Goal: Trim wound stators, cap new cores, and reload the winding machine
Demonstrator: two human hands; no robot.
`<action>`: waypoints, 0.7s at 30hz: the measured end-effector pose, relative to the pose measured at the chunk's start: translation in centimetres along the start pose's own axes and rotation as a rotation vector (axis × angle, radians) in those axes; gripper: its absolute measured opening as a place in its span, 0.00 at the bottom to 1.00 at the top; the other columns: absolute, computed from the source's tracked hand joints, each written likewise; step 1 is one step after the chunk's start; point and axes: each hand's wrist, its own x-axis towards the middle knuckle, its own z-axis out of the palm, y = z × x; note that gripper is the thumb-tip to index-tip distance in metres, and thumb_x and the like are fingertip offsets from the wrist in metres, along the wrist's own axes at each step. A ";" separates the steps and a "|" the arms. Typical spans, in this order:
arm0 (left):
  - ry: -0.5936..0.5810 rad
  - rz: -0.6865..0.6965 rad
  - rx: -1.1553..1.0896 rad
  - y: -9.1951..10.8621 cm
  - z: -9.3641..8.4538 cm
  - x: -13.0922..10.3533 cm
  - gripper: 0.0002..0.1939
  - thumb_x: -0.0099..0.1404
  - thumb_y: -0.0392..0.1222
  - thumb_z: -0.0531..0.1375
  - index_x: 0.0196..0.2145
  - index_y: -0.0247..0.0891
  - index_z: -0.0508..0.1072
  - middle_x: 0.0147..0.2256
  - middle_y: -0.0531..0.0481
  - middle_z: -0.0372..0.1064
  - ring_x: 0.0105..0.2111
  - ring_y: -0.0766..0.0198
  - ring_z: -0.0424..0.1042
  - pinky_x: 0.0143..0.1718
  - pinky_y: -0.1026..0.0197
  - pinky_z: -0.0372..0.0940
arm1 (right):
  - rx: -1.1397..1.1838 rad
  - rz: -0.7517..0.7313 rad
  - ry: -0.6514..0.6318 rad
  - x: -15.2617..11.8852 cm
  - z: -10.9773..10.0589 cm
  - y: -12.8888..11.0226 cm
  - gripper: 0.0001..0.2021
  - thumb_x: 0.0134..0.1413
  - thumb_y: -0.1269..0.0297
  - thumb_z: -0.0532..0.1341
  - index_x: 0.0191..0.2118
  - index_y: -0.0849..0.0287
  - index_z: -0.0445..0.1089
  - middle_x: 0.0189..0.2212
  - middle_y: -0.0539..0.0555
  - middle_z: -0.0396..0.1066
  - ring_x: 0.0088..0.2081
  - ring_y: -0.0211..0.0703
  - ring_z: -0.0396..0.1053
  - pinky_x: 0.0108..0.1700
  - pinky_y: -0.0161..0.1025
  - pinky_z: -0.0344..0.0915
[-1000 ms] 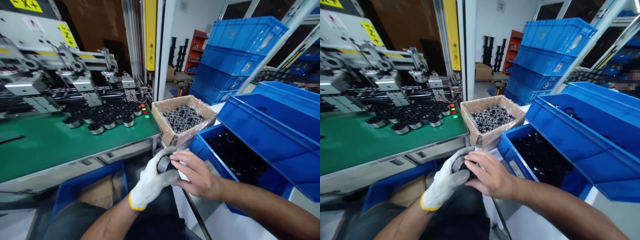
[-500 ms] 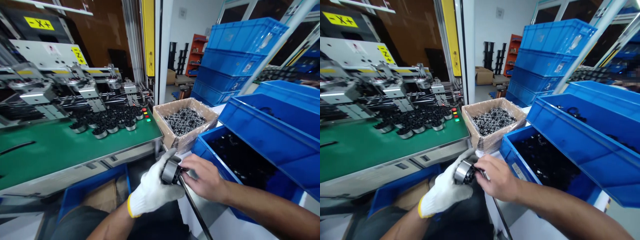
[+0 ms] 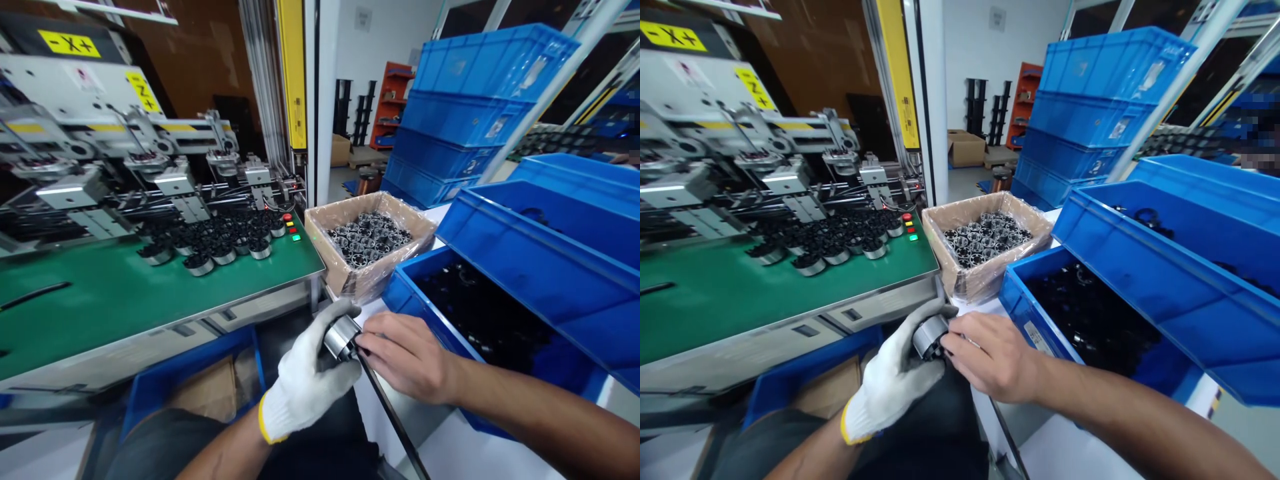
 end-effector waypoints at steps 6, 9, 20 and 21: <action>0.032 0.028 -0.165 -1.7 0.9 0.2 0.35 0.57 0.37 0.66 0.62 0.43 0.66 0.57 0.48 0.72 0.57 0.52 0.71 0.63 0.53 0.64 | -0.008 0.039 -0.007 0.5 -0.4 -0.5 0.07 0.62 0.77 0.58 0.43 0.63 0.71 0.34 0.58 0.76 0.36 0.43 0.75 0.36 0.38 0.74; 0.021 0.126 -0.272 -2.5 1.2 0.0 0.35 0.59 0.36 0.66 0.63 0.46 0.65 0.58 0.48 0.71 0.57 0.54 0.71 0.61 0.55 0.65 | 0.040 0.079 0.006 0.6 -0.2 -0.7 0.06 0.62 0.77 0.59 0.42 0.62 0.71 0.33 0.57 0.75 0.34 0.42 0.74 0.35 0.37 0.73; 0.058 0.181 -0.297 -3.1 1.7 0.0 0.29 0.65 0.47 0.65 0.62 0.44 0.67 0.57 0.45 0.71 0.57 0.52 0.71 0.61 0.54 0.64 | 0.054 0.210 0.102 -0.1 0.6 -0.4 0.04 0.66 0.70 0.62 0.36 0.60 0.69 0.28 0.53 0.73 0.30 0.40 0.73 0.32 0.36 0.68; 0.042 0.137 -0.337 -3.2 1.6 0.2 0.30 0.65 0.48 0.65 0.63 0.42 0.67 0.58 0.44 0.71 0.56 0.52 0.71 0.61 0.53 0.65 | 0.044 0.215 0.068 0.0 0.4 -0.1 0.05 0.66 0.70 0.61 0.36 0.61 0.69 0.27 0.53 0.73 0.30 0.40 0.73 0.32 0.36 0.69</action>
